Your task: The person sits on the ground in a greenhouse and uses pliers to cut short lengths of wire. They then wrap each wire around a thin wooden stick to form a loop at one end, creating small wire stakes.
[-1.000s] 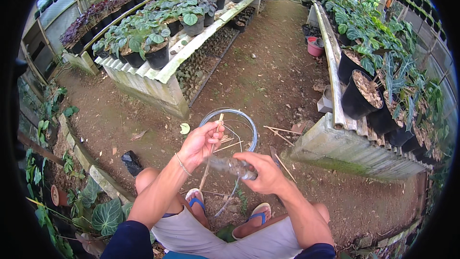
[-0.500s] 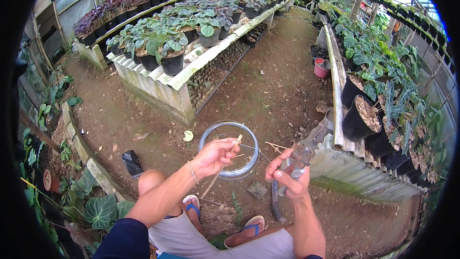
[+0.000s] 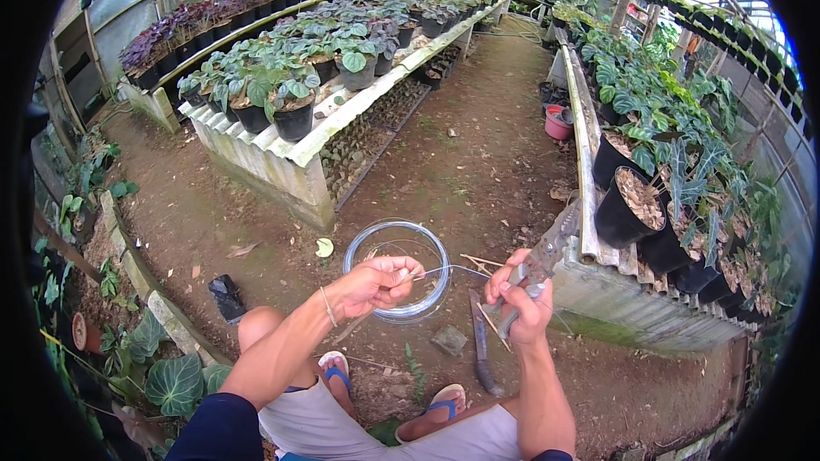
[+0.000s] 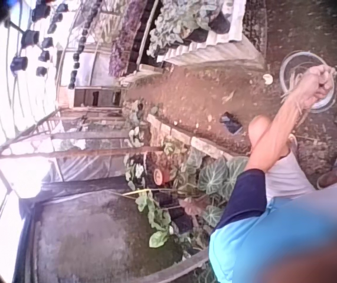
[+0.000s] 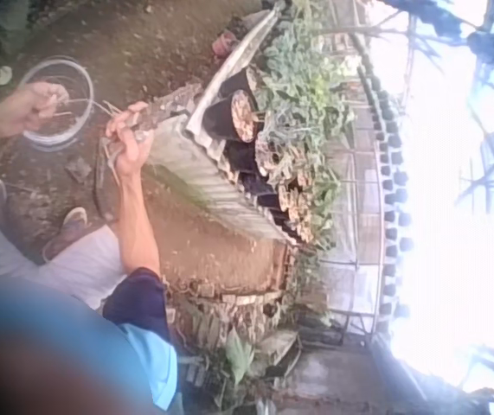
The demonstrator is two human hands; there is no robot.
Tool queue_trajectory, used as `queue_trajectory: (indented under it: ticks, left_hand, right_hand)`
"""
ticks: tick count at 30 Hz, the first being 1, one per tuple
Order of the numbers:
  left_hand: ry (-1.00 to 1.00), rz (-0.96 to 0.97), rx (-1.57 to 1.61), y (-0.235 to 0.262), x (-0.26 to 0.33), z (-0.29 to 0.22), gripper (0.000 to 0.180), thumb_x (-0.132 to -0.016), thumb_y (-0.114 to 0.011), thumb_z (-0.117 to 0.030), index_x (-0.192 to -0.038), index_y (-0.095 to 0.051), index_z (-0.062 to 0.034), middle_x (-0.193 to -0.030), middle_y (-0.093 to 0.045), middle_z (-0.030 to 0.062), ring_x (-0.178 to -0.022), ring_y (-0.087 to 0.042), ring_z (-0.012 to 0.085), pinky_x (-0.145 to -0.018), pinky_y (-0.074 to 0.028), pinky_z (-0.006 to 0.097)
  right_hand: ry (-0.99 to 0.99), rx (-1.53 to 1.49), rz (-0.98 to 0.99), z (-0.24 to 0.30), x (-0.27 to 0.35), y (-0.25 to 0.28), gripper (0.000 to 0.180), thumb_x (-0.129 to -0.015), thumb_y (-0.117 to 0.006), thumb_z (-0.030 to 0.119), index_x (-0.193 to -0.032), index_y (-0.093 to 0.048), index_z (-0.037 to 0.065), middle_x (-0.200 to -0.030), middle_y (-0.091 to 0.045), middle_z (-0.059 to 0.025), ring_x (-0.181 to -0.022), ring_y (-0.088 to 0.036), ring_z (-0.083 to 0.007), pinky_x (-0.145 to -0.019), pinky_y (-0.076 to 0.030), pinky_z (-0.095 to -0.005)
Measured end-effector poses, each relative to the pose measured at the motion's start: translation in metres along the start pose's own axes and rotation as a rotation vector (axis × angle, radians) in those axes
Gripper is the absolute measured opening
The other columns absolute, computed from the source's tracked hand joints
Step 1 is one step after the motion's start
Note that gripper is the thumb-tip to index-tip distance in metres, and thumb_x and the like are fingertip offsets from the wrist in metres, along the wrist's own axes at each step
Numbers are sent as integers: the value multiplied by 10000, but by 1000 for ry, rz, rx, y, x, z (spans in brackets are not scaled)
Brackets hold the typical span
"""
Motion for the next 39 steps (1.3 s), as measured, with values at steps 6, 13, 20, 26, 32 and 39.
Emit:
queue_trajectory:
  ticks: [6, 13, 20, 26, 32, 39]
  left_hand:
    - [-327, 99, 266, -4, -2, -7, 241, -1094, -483, -183, -1278, -501, -29, -879, -585, 46, -566, -390, 40, -479, -310, 185]
    - [-385, -48, 162, -7, -5, -5, 238, -1102, -482, -216, -1267, -524, -49, -952, -640, 58, -598, -430, 52, -499, -327, 177]
    - [-375, -376, -216, -1, -1, -11, 186, -1084, -539, -222, -1182, -574, -68, -944, -646, 13, -619, -447, 39, -498, -329, 175]
    - [-451, -499, -384, 1, -3, -5, 149, -1033, -628, -159, -1148, -603, -68, -932, -639, -12, -681, -529, 41, -546, -416, 179]
    - [-662, -599, -1089, -7, 2, -14, 172, -978, -664, -68, -1143, -676, -22, -940, -731, 58, -766, -658, 115, -628, -540, 287]
    - [-886, -588, -1278, -27, 8, -19, 150, -984, -631, -36, -1114, -703, -15, -928, -742, 100, -723, -693, 157, -629, -560, 312]
  right_hand:
    - [-171, -77, 66, -22, 10, -11, 378, -822, -575, -11, -1183, -466, 6, -753, -607, -139, -640, -574, -223, -634, -487, -383]
    - [-252, -110, 11, -44, 18, -25, 394, -814, -563, -57, -1188, -473, 25, -755, -615, -127, -653, -591, -223, -647, -513, -382]
    - [-172, -90, -14, -34, 15, -19, 395, -803, -554, -19, -1187, -472, 27, -737, -600, -119, -636, -577, -226, -632, -480, -384]
    - [-174, -36, 23, -26, 13, -18, 407, -805, -566, 23, -1196, -454, 51, -717, -563, -118, -616, -529, -215, -615, -444, -374]
    - [-134, -55, 74, -19, 13, -18, 415, -797, -539, -58, -1198, -458, 13, -762, -595, -128, -637, -562, -217, -621, -469, -380]
    - [-147, -37, 39, -14, 13, -14, 420, -795, -547, -46, -1201, -458, 16, -761, -597, -123, -628, -561, -213, -613, -470, -381]
Point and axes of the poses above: each hand's wrist, its own x-axis away from the middle knuckle, its own y-axis out of the back of the hand, z = x × y, the point moved 4 cm from there along -x, towards the middle knuckle
